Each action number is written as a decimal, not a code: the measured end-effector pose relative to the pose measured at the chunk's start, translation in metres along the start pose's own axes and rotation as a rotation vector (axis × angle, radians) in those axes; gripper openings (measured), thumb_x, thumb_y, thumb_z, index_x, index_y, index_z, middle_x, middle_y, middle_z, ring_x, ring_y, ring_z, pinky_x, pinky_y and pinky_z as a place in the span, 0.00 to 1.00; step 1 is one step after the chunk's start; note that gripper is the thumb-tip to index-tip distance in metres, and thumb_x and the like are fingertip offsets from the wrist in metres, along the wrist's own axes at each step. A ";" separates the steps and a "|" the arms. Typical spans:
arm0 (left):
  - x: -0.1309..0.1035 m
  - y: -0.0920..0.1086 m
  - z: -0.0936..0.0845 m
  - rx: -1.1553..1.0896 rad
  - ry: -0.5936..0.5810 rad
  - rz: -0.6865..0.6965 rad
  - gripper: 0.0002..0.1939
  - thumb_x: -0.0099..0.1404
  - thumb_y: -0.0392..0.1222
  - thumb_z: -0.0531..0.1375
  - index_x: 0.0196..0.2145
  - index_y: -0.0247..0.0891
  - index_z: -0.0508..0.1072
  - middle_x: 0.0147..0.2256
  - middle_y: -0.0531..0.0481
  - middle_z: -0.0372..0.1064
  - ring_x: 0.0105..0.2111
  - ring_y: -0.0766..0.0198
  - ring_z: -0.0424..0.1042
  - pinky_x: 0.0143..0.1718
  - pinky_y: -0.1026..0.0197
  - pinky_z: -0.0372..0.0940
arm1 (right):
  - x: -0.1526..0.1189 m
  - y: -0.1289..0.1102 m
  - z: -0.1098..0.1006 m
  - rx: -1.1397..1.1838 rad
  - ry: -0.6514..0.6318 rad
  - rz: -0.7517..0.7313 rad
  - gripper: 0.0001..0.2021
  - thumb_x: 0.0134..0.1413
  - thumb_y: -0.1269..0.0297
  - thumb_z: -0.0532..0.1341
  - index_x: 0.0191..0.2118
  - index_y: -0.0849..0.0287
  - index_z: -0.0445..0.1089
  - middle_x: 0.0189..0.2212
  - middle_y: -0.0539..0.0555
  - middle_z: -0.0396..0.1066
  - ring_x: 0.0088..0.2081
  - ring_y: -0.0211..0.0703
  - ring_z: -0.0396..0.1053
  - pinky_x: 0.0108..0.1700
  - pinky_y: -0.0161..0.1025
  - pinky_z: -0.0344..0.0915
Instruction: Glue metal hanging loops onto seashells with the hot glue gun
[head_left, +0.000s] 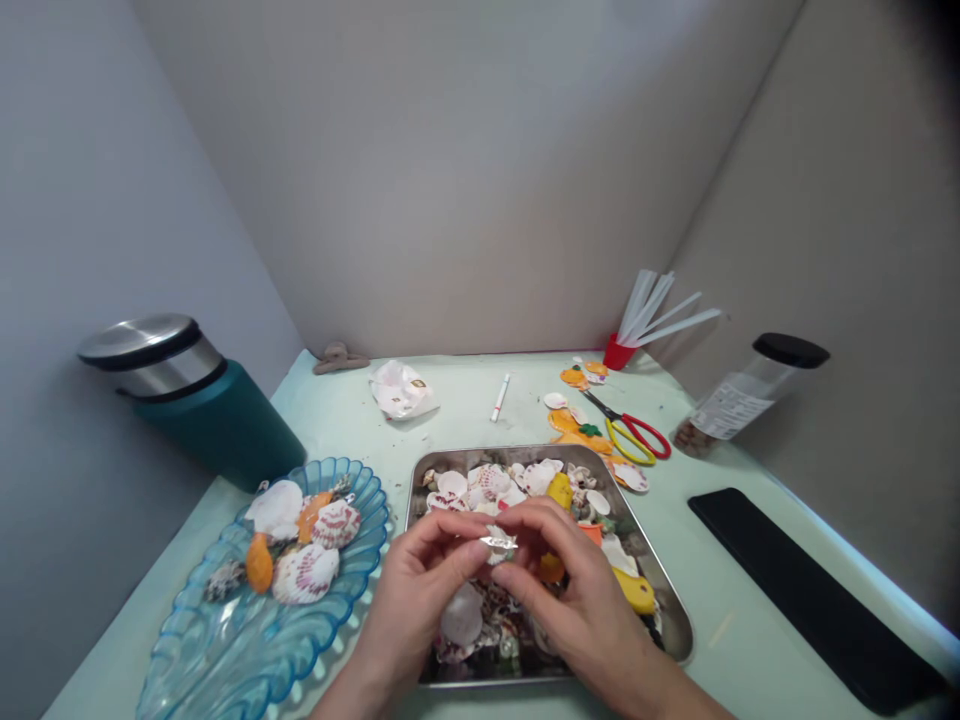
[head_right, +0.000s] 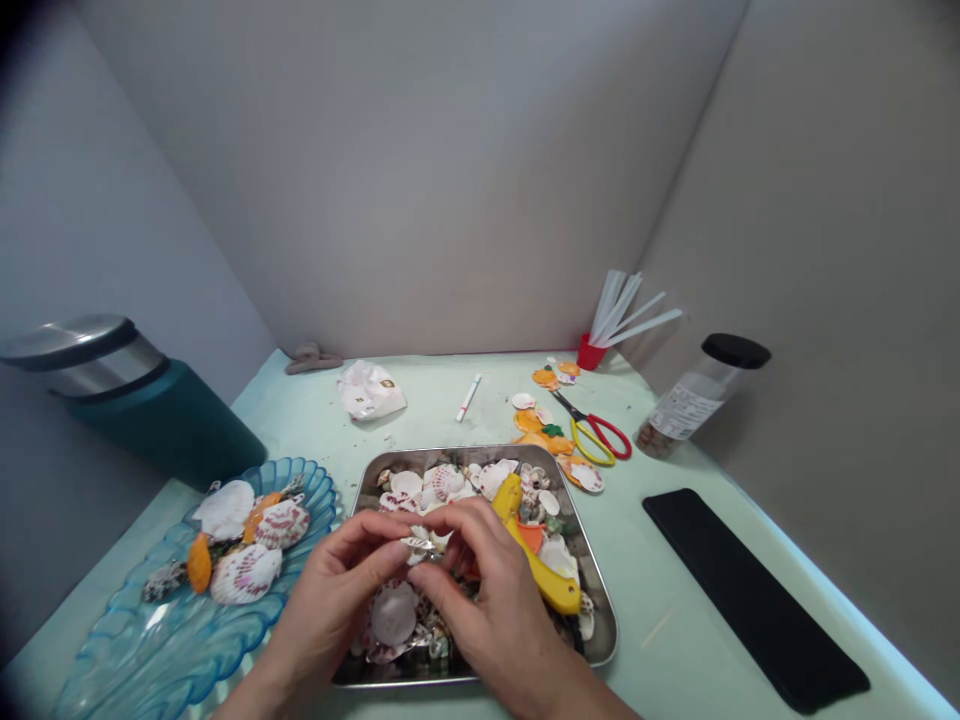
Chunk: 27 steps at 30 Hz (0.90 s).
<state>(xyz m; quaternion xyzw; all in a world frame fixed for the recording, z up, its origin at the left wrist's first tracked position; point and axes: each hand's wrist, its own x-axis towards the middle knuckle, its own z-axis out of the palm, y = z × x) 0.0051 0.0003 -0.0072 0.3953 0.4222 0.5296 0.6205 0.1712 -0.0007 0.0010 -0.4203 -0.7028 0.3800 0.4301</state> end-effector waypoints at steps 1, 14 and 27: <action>0.000 0.000 0.000 -0.004 0.002 -0.004 0.04 0.54 0.38 0.68 0.29 0.38 0.77 0.37 0.49 0.77 0.38 0.63 0.74 0.40 0.64 0.67 | 0.000 0.000 0.000 -0.003 -0.006 -0.003 0.11 0.58 0.69 0.60 0.46 0.50 0.66 0.41 0.50 0.64 0.34 0.38 0.64 0.38 0.35 0.64; 0.001 0.006 -0.001 -0.036 -0.003 0.040 0.02 0.60 0.38 0.64 0.32 0.38 0.75 0.41 0.50 0.73 0.25 0.71 0.73 0.35 0.64 0.68 | -0.001 0.004 -0.004 -0.005 0.038 -0.008 0.11 0.58 0.69 0.58 0.47 0.53 0.65 0.45 0.53 0.65 0.40 0.41 0.67 0.41 0.37 0.65; -0.001 0.010 -0.005 0.467 0.038 0.199 0.04 0.63 0.41 0.60 0.35 0.39 0.72 0.27 0.53 0.71 0.25 0.67 0.73 0.30 0.66 0.67 | -0.004 0.007 -0.006 -0.118 0.121 -0.107 0.13 0.57 0.72 0.59 0.47 0.53 0.63 0.43 0.52 0.65 0.34 0.39 0.66 0.38 0.36 0.66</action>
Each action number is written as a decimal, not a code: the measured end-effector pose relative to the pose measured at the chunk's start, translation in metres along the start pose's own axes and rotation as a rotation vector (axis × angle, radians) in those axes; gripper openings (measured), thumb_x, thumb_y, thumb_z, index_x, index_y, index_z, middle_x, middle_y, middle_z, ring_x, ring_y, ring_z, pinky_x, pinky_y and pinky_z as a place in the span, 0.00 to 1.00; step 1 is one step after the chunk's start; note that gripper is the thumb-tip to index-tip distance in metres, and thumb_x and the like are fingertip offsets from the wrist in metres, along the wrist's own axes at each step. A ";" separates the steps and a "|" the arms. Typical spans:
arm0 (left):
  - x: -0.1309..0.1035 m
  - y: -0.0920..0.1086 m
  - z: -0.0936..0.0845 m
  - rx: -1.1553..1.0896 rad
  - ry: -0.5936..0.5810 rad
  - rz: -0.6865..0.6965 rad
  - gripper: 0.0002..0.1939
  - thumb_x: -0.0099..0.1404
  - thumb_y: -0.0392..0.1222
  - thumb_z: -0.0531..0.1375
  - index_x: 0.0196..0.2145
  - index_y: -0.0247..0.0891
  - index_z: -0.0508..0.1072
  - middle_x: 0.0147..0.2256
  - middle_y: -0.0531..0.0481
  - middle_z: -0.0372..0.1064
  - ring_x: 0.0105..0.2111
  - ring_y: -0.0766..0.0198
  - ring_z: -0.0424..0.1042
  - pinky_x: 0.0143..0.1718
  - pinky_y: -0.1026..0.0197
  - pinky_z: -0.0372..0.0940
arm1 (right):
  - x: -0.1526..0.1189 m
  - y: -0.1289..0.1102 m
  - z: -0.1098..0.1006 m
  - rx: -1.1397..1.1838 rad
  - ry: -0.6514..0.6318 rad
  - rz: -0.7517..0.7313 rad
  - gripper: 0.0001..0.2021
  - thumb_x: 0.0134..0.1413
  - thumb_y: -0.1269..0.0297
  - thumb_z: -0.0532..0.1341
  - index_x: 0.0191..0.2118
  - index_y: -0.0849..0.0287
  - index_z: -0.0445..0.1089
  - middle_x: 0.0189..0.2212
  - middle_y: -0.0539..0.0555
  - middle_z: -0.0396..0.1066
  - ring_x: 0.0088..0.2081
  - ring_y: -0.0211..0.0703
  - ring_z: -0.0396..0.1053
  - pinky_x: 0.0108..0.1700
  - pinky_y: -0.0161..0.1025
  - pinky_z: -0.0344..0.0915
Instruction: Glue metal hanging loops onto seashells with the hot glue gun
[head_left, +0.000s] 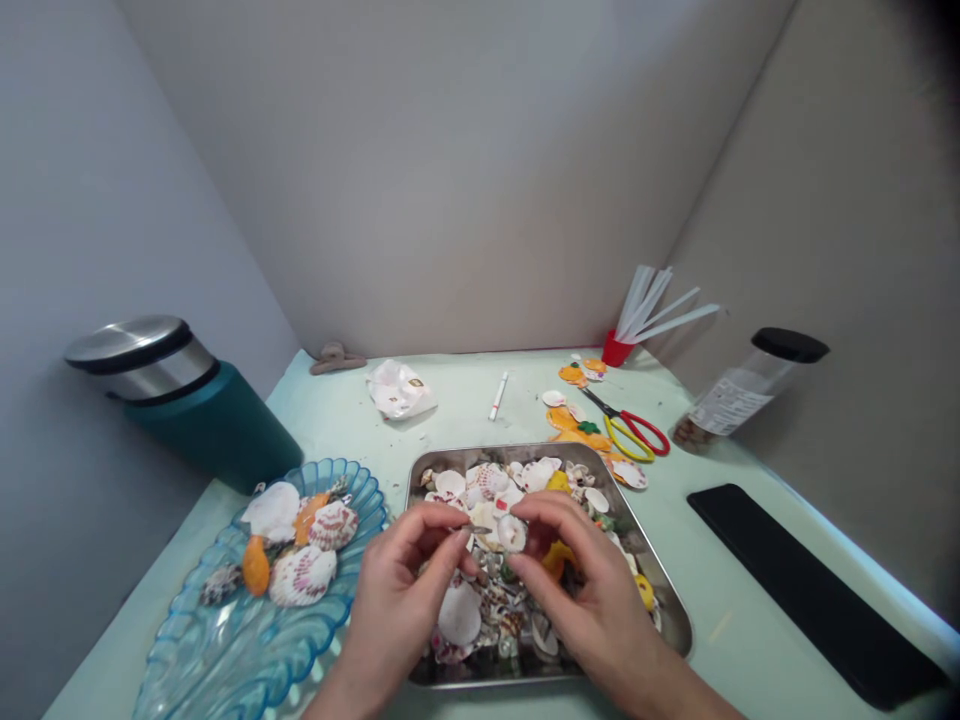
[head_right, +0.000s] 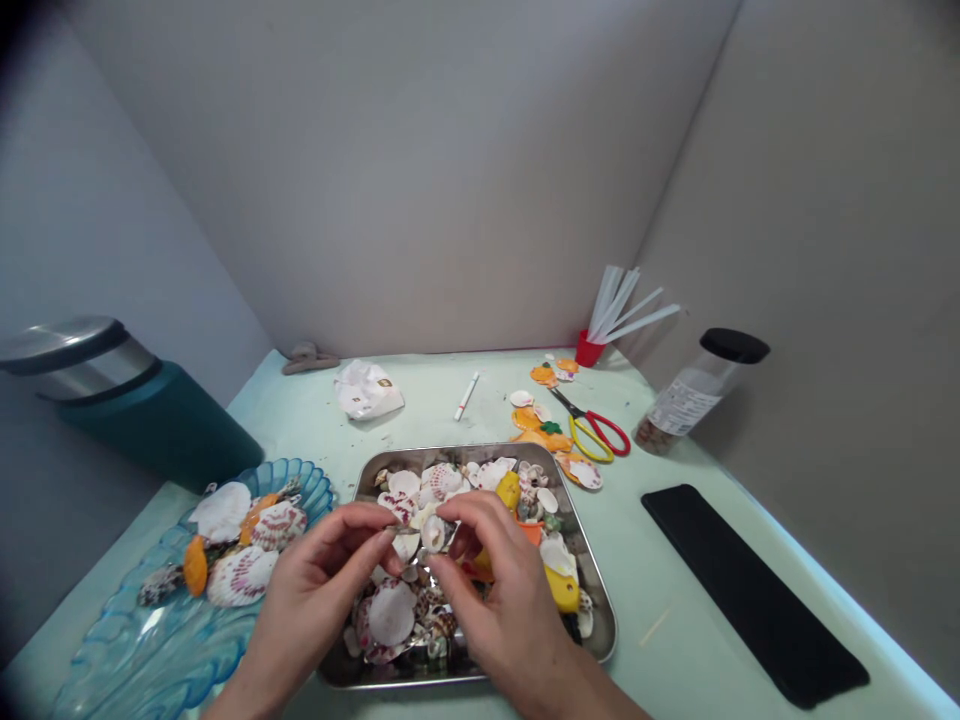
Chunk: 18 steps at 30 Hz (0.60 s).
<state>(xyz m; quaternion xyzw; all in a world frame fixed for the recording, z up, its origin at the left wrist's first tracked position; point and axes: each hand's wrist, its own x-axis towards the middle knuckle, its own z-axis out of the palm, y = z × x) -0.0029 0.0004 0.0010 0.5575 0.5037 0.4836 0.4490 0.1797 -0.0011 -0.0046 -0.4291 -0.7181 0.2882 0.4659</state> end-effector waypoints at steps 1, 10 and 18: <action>-0.001 -0.001 0.000 0.054 0.000 0.036 0.04 0.63 0.41 0.59 0.34 0.39 0.72 0.29 0.52 0.71 0.25 0.67 0.73 0.29 0.66 0.67 | 0.000 0.000 0.000 -0.010 -0.005 -0.013 0.13 0.57 0.72 0.59 0.47 0.53 0.63 0.43 0.53 0.65 0.34 0.38 0.66 0.37 0.36 0.66; -0.003 -0.003 0.001 0.176 -0.028 0.156 0.05 0.64 0.40 0.58 0.34 0.38 0.72 0.33 0.49 0.72 0.24 0.67 0.73 0.28 0.65 0.67 | -0.002 0.004 0.002 -0.072 -0.053 -0.105 0.14 0.57 0.74 0.58 0.48 0.55 0.63 0.44 0.56 0.64 0.41 0.43 0.66 0.40 0.37 0.67; -0.004 -0.005 0.002 0.192 -0.021 0.208 0.04 0.64 0.38 0.58 0.34 0.37 0.72 0.28 0.52 0.71 0.22 0.69 0.71 0.26 0.67 0.66 | -0.002 0.003 0.003 -0.058 -0.071 -0.151 0.13 0.57 0.74 0.59 0.48 0.56 0.65 0.43 0.56 0.65 0.46 0.44 0.65 0.46 0.40 0.65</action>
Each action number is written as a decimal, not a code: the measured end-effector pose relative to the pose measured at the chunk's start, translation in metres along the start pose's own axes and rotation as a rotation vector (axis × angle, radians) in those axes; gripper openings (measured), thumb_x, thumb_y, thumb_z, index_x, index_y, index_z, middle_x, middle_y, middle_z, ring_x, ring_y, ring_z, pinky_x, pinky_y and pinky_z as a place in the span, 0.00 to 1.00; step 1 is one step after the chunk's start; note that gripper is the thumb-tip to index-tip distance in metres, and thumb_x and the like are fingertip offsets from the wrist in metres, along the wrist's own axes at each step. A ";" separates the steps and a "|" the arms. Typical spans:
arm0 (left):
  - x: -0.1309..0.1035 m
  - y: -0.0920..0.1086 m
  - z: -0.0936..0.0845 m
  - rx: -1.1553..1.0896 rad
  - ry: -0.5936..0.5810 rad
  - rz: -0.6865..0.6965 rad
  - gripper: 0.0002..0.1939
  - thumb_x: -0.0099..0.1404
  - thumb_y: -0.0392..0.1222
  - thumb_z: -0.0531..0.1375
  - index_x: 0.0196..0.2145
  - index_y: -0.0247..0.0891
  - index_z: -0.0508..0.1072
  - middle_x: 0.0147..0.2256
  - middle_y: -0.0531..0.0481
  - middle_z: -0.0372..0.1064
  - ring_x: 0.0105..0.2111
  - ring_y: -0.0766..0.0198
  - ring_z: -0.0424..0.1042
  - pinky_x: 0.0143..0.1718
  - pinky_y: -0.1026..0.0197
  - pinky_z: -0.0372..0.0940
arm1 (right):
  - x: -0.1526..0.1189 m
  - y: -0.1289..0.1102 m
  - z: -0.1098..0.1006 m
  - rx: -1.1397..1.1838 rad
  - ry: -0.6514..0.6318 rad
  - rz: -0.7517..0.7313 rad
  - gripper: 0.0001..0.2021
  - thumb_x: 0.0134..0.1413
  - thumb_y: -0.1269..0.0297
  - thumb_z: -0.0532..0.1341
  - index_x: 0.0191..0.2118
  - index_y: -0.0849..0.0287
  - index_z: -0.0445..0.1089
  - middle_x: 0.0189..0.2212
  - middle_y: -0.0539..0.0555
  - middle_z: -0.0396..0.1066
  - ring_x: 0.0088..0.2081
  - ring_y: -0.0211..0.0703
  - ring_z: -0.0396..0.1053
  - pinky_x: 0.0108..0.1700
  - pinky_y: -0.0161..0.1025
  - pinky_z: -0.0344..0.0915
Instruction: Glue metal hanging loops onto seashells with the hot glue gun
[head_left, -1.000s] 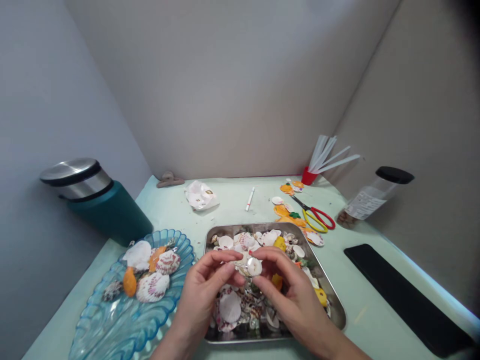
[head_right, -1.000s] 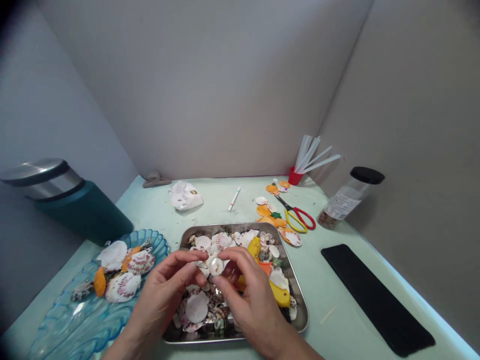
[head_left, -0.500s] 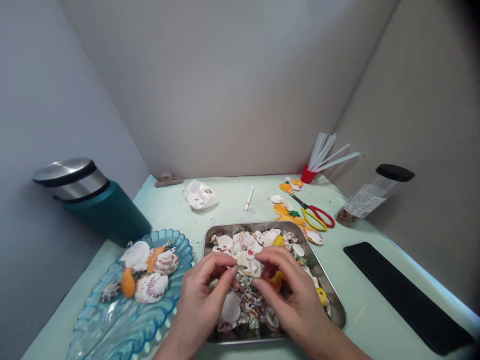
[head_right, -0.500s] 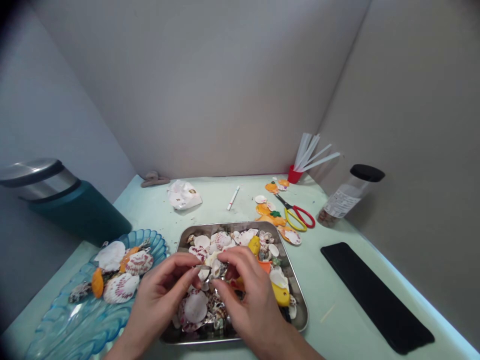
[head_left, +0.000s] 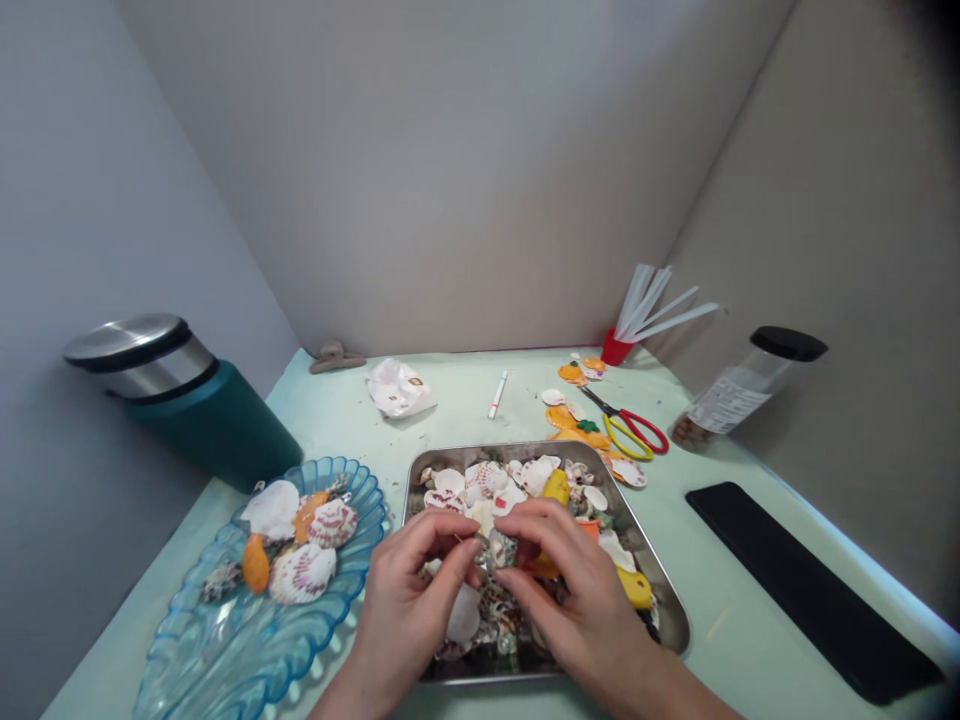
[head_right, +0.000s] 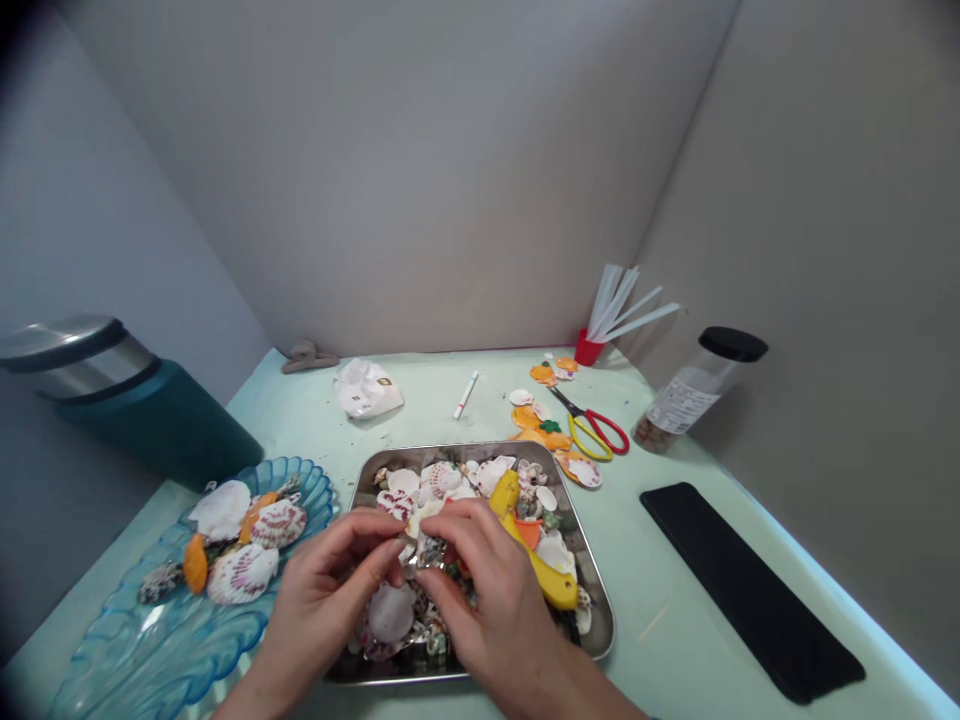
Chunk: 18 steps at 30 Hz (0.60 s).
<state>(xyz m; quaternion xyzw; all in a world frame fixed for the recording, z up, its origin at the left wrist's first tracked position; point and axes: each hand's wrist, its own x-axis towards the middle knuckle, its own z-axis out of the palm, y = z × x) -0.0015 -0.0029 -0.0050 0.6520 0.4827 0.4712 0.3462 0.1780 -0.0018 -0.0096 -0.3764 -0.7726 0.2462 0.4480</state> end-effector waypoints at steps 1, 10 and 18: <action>0.000 -0.001 0.000 -0.008 0.001 -0.008 0.03 0.64 0.38 0.58 0.35 0.37 0.72 0.27 0.52 0.71 0.22 0.69 0.71 0.26 0.67 0.66 | 0.000 0.000 0.000 0.007 -0.006 -0.005 0.13 0.57 0.74 0.59 0.48 0.56 0.65 0.43 0.56 0.65 0.46 0.44 0.65 0.47 0.39 0.65; 0.000 0.001 0.002 0.077 0.029 -0.023 0.04 0.62 0.39 0.60 0.35 0.37 0.72 0.26 0.53 0.72 0.22 0.68 0.71 0.26 0.67 0.66 | -0.001 0.000 0.000 0.060 -0.051 0.049 0.14 0.57 0.74 0.60 0.48 0.56 0.64 0.42 0.54 0.65 0.38 0.41 0.66 0.42 0.38 0.66; 0.000 0.003 0.004 0.144 0.053 -0.003 0.03 0.61 0.38 0.60 0.34 0.38 0.73 0.27 0.53 0.74 0.25 0.67 0.72 0.28 0.67 0.66 | -0.002 -0.001 0.002 0.061 -0.043 0.081 0.16 0.57 0.73 0.60 0.50 0.55 0.62 0.42 0.53 0.65 0.35 0.39 0.66 0.40 0.37 0.66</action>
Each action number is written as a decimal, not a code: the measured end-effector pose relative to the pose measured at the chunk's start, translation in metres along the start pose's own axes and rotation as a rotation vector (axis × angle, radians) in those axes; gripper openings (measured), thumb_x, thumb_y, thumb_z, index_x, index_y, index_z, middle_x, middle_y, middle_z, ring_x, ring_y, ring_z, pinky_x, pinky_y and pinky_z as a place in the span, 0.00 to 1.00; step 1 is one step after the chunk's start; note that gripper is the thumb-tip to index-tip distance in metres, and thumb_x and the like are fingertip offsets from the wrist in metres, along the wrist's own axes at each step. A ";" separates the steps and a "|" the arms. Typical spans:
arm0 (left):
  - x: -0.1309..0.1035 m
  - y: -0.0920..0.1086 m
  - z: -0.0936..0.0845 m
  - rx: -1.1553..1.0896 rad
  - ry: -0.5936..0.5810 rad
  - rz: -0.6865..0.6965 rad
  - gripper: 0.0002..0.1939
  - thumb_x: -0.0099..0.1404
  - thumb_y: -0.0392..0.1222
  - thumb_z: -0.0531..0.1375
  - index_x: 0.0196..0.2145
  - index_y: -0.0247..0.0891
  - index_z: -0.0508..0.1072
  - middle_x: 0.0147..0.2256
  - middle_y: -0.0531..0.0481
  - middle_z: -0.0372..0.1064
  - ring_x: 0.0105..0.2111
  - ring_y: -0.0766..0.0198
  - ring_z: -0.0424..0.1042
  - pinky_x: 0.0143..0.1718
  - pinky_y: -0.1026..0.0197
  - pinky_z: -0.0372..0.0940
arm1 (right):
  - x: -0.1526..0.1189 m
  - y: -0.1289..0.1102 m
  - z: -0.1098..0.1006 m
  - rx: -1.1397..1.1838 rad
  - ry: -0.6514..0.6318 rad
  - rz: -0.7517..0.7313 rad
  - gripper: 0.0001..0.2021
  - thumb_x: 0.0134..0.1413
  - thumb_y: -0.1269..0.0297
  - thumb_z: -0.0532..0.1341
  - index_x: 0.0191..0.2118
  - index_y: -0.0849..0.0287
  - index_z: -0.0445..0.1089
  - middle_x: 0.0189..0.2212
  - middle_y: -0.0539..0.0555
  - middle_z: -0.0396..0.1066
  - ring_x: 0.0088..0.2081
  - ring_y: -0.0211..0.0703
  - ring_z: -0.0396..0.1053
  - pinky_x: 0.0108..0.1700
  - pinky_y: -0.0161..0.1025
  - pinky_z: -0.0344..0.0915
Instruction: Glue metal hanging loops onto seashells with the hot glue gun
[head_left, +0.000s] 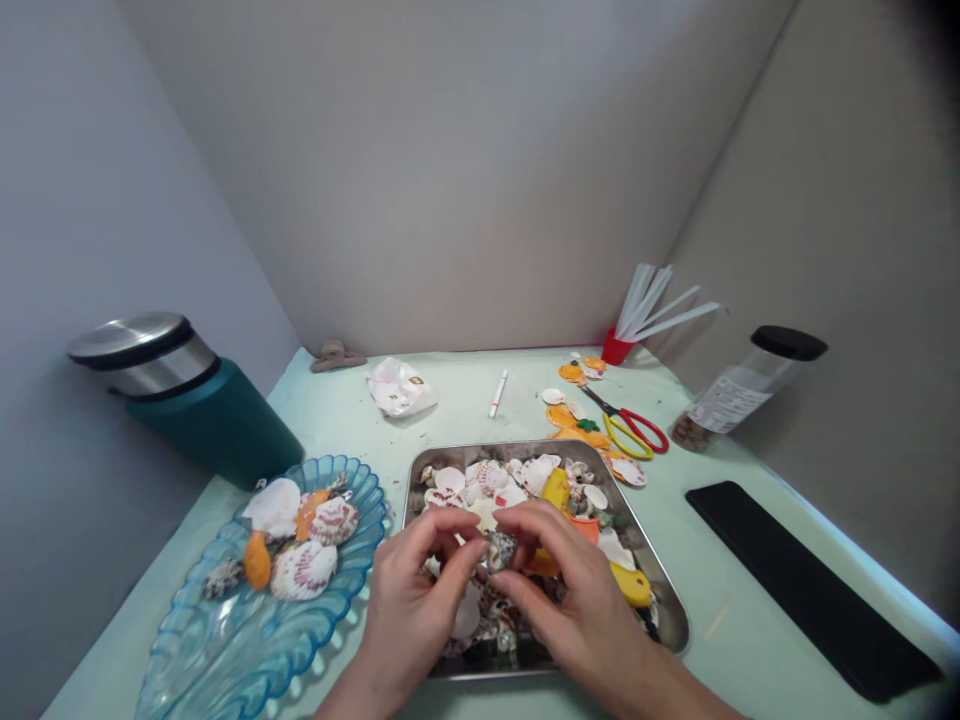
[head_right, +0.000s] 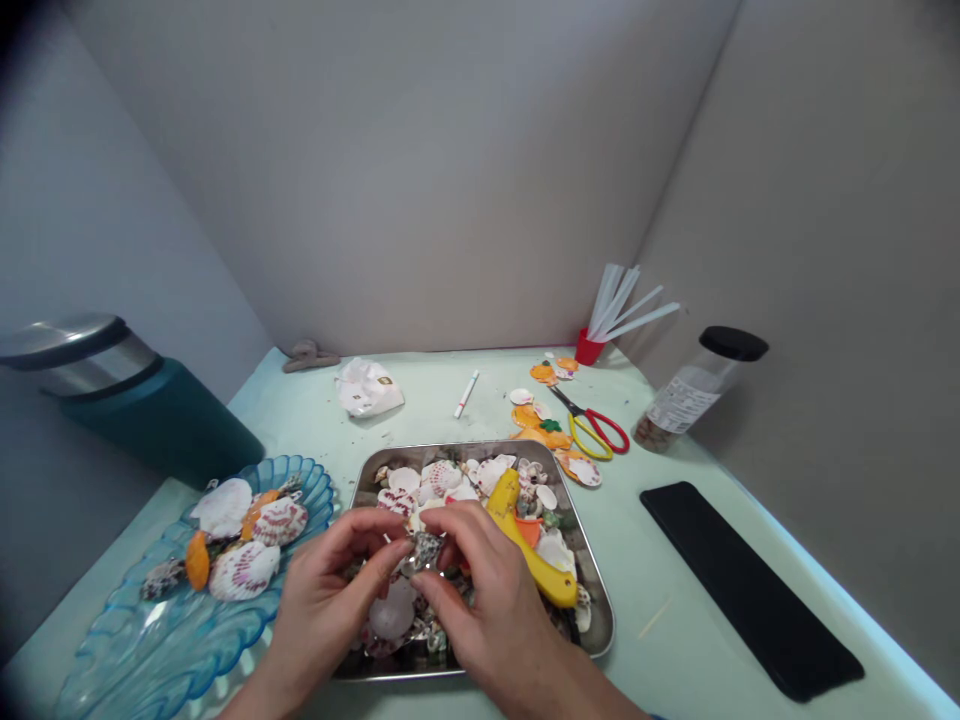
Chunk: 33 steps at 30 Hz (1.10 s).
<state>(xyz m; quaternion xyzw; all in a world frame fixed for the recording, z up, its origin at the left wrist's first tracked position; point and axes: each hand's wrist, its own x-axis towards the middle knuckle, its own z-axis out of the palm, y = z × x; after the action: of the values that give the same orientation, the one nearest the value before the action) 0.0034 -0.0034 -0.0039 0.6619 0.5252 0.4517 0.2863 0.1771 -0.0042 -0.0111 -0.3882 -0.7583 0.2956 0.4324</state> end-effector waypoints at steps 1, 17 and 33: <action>0.000 0.000 0.000 0.006 0.001 0.001 0.03 0.61 0.38 0.60 0.34 0.38 0.73 0.27 0.53 0.74 0.25 0.67 0.72 0.28 0.67 0.66 | 0.000 0.000 0.000 0.000 -0.003 0.003 0.16 0.57 0.73 0.60 0.50 0.55 0.62 0.42 0.53 0.65 0.36 0.39 0.66 0.40 0.37 0.66; -0.003 -0.001 0.000 -0.274 -0.033 -0.092 0.07 0.65 0.42 0.57 0.38 0.38 0.73 0.34 0.48 0.77 0.16 0.73 0.65 0.18 0.70 0.64 | 0.003 -0.002 -0.002 0.145 0.013 0.211 0.14 0.55 0.70 0.61 0.47 0.53 0.65 0.40 0.51 0.67 0.35 0.39 0.67 0.40 0.36 0.67; -0.001 0.007 0.006 -0.567 -0.103 -0.112 0.10 0.56 0.34 0.65 0.36 0.41 0.71 0.43 0.48 0.67 0.40 0.63 0.70 0.37 0.66 0.66 | 0.005 -0.001 -0.007 0.698 -0.047 0.411 0.15 0.55 0.58 0.63 0.48 0.53 0.67 0.44 0.54 0.71 0.46 0.45 0.69 0.49 0.42 0.66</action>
<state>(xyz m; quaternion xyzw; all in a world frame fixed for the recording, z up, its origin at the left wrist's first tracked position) 0.0117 -0.0055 -0.0008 0.5475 0.3987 0.5298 0.5105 0.1819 0.0002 -0.0052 -0.3547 -0.5287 0.6242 0.4528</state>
